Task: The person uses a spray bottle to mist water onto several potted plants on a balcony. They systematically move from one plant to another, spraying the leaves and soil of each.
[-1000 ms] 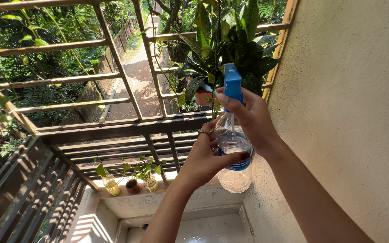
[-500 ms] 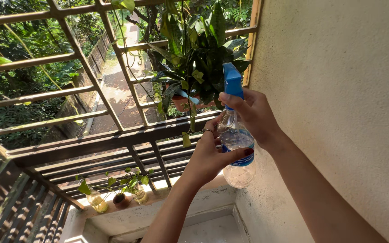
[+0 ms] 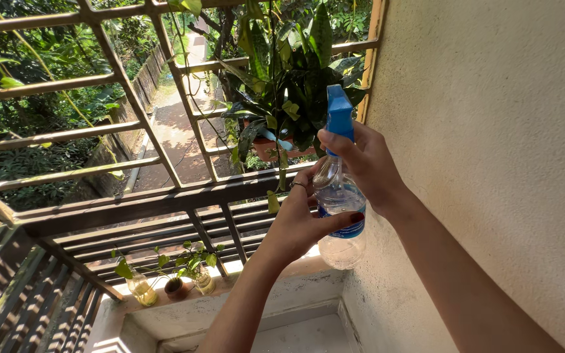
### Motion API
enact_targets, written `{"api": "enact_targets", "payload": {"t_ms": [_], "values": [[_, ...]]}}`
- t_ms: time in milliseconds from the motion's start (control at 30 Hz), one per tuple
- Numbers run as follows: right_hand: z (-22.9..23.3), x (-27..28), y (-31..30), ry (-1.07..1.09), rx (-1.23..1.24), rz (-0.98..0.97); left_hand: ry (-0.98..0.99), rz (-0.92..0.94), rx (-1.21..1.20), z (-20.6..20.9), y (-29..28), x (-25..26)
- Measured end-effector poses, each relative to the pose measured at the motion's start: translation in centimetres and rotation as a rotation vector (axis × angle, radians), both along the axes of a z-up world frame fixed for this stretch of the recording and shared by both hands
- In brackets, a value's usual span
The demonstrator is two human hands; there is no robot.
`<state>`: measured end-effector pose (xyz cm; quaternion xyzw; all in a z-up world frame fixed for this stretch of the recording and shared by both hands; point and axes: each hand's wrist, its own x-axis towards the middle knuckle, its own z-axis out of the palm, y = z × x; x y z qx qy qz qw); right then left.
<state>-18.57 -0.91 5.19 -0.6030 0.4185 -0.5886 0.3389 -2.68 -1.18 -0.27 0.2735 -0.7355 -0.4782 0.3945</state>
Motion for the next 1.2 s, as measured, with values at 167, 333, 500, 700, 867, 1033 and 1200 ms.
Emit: {"api": "enact_targets", "payload": {"t_ms": [167,333,500,700,867,1033,1200], "values": [[0.3,2.1,-0.5,0.042,-0.032,-0.031,-0.031,0.045,0.027,0.1,-0.5,1.8],[-0.1,3.8,-1.1,0.043,-0.045,0.021,-0.065,0.119,-0.012,-0.1,-0.3,3.8],[0.0,5.5,-1.6,0.038,-0.106,0.058,-0.038,0.118,0.053,0.2,-0.1,5.3],[0.2,7.1,-1.9,0.067,-0.088,0.119,-0.069,0.185,0.046,0.4,0.1,6.8],[0.2,8.5,-2.0,0.082,-0.094,0.11,-0.125,0.216,0.097,0.3,0.1,7.8],[0.2,9.1,-1.9,0.103,-0.026,0.093,-0.143,0.222,0.053,0.4,0.1,8.6],[-0.1,8.9,-1.8,0.092,-0.024,0.117,-0.14,0.226,0.071,0.3,0.4,8.6]]}}
